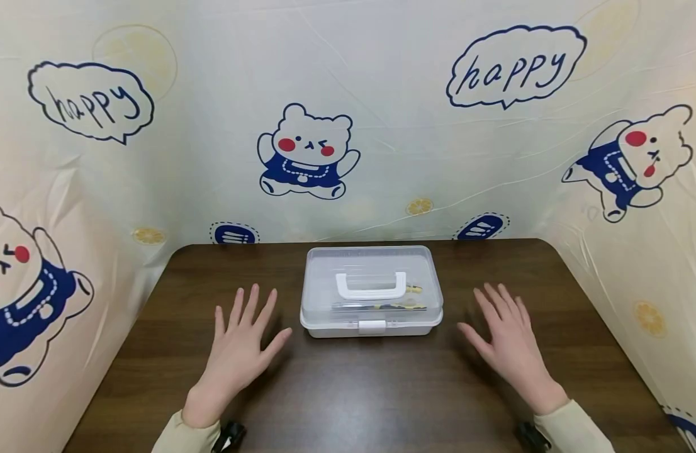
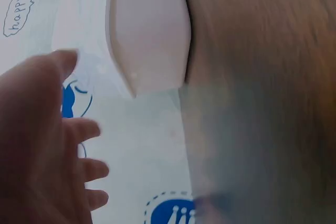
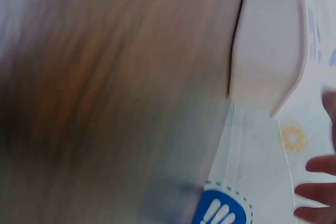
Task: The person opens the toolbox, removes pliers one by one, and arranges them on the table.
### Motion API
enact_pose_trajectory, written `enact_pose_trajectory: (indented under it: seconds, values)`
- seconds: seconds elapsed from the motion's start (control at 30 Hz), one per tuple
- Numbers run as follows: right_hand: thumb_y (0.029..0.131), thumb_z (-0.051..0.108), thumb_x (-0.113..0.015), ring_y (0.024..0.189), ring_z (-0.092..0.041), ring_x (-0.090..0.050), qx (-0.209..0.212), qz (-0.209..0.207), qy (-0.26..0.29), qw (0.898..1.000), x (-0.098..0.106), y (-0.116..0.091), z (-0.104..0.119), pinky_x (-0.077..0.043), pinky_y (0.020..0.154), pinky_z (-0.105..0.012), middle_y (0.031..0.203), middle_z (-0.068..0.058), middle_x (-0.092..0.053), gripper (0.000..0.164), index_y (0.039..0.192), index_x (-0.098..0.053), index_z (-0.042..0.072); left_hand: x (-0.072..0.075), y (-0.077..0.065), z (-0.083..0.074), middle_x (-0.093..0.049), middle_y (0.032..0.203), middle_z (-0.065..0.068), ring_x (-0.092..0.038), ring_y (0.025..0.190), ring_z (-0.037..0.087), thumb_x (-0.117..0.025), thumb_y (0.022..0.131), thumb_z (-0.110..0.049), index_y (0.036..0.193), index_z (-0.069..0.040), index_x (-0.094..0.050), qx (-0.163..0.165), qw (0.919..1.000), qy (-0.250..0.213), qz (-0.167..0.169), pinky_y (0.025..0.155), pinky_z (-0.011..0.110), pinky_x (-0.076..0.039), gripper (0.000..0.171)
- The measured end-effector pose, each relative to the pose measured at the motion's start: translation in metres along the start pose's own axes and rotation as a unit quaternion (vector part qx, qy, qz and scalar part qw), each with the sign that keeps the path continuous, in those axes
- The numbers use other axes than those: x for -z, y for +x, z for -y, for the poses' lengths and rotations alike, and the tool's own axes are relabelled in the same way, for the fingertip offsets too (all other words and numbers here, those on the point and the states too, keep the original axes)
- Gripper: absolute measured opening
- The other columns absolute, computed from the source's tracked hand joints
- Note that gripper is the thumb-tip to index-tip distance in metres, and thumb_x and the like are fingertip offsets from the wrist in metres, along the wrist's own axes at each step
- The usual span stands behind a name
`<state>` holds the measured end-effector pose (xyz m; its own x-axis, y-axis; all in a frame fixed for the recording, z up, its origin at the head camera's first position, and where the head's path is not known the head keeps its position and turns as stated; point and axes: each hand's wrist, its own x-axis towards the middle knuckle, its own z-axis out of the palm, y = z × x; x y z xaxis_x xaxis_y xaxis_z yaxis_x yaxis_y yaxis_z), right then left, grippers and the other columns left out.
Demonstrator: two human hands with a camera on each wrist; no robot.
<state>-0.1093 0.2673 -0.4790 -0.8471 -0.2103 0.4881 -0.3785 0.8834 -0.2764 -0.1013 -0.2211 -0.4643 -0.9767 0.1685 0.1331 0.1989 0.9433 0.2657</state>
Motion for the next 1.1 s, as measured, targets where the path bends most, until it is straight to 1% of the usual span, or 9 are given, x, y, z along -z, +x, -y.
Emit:
enact_pose_trajectory:
  seconds: [0.07,0.13,0.23,0.37,0.5,0.63,0.77,0.97,1.1]
  values:
    - [0.087,0.023,-0.082,0.12,-0.038,-0.059,0.021,-0.044,0.043,0.998,-0.001,0.001,0.006,-0.045,0.105,-0.048,0.124,-0.02,-0.068,0.048,0.126,-0.067,-0.001,-0.002,0.004,-0.004,-0.023,0.17,0.023,-0.015,0.157,0.047,-0.05,0.103,-0.063,0.164,-0.015,-0.034,0.003,0.999,-0.042,-0.011,0.119,0.076,-0.013,0.08]
    - [0.083,0.01,-0.082,0.099,-0.029,-0.065,0.041,-0.078,0.092,0.992,-0.002,0.003,0.016,-0.052,0.089,-0.034,0.104,-0.013,-0.072,0.033,0.113,-0.071,0.0,-0.002,0.009,-0.009,-0.029,0.167,0.024,-0.023,0.154,0.046,-0.051,0.105,-0.058,0.162,-0.011,-0.037,0.009,0.9949,-0.098,-0.022,0.12,0.072,-0.021,0.075]
    - [0.082,0.001,-0.082,0.084,-0.017,-0.065,0.055,-0.077,0.158,0.983,-0.004,0.005,0.034,-0.054,0.075,-0.019,0.093,-0.002,-0.072,0.026,0.106,-0.074,0.005,-0.003,0.018,-0.02,-0.04,0.162,0.021,-0.035,0.15,0.043,-0.05,0.108,-0.052,0.159,-0.009,-0.042,0.024,0.981,-0.189,-0.036,0.119,0.066,-0.03,0.068]
    - [0.084,-0.002,-0.082,0.076,-0.005,-0.065,0.038,-0.037,0.235,0.97,-0.014,0.008,0.062,-0.058,0.066,-0.021,0.091,0.007,-0.074,0.022,0.104,-0.078,0.007,-0.008,0.033,-0.033,-0.053,0.153,0.019,-0.05,0.142,0.037,-0.052,0.109,-0.045,0.153,-0.007,-0.051,0.043,0.9496,-0.306,-0.05,0.114,0.058,-0.043,0.058]
    - [0.092,0.011,-0.079,0.072,-0.003,-0.068,-0.051,0.061,0.299,0.951,-0.028,0.01,0.09,-0.059,0.063,-0.025,0.089,0.008,-0.077,0.014,0.106,-0.08,0.007,-0.013,0.045,-0.044,-0.058,0.149,0.02,-0.056,0.137,0.034,-0.056,0.109,-0.037,0.151,-0.003,-0.053,0.072,0.911,-0.403,-0.047,0.113,0.053,-0.046,0.054]
    - [0.1,0.026,-0.073,0.073,-0.016,-0.074,-0.154,0.175,0.37,0.899,-0.041,0.014,0.107,-0.061,0.065,-0.028,0.09,-0.004,-0.079,0.027,0.111,-0.079,0.002,-0.018,0.052,-0.051,-0.057,0.15,0.019,-0.056,0.137,0.032,-0.059,0.107,-0.037,0.152,-0.004,-0.052,0.099,0.8813,-0.461,-0.034,0.114,0.049,-0.045,0.056]
    - [0.104,0.024,-0.066,0.092,-0.032,-0.077,-0.216,0.227,0.465,0.828,-0.053,0.021,0.116,-0.065,0.077,-0.033,0.106,-0.025,-0.075,0.039,0.116,-0.073,-0.012,-0.02,0.054,-0.052,-0.059,0.149,0.014,-0.057,0.136,0.028,-0.064,0.104,-0.037,0.152,-0.008,-0.054,0.122,0.8622,-0.491,-0.028,0.112,0.043,-0.046,0.057]
    - [0.107,0.031,-0.061,0.1,-0.034,-0.076,-0.315,0.239,0.561,0.728,-0.062,0.029,0.122,-0.063,0.087,-0.037,0.115,-0.036,-0.07,0.057,0.123,-0.061,-0.024,-0.018,0.058,-0.051,-0.057,0.151,0.012,-0.053,0.141,0.025,-0.069,0.102,-0.036,0.15,-0.007,-0.056,0.136,0.8477,-0.512,-0.017,0.115,0.04,-0.043,0.058]
    - [0.106,0.036,-0.061,0.101,-0.028,-0.075,-0.356,0.244,0.6,0.674,-0.065,0.031,0.122,-0.062,0.091,-0.037,0.118,-0.035,-0.069,0.064,0.13,-0.055,-0.023,-0.017,0.06,-0.048,-0.057,0.15,0.014,-0.052,0.141,0.027,-0.072,0.1,-0.033,0.148,-0.005,-0.058,0.138,0.8431,-0.52,-0.016,0.115,0.044,-0.043,0.057]
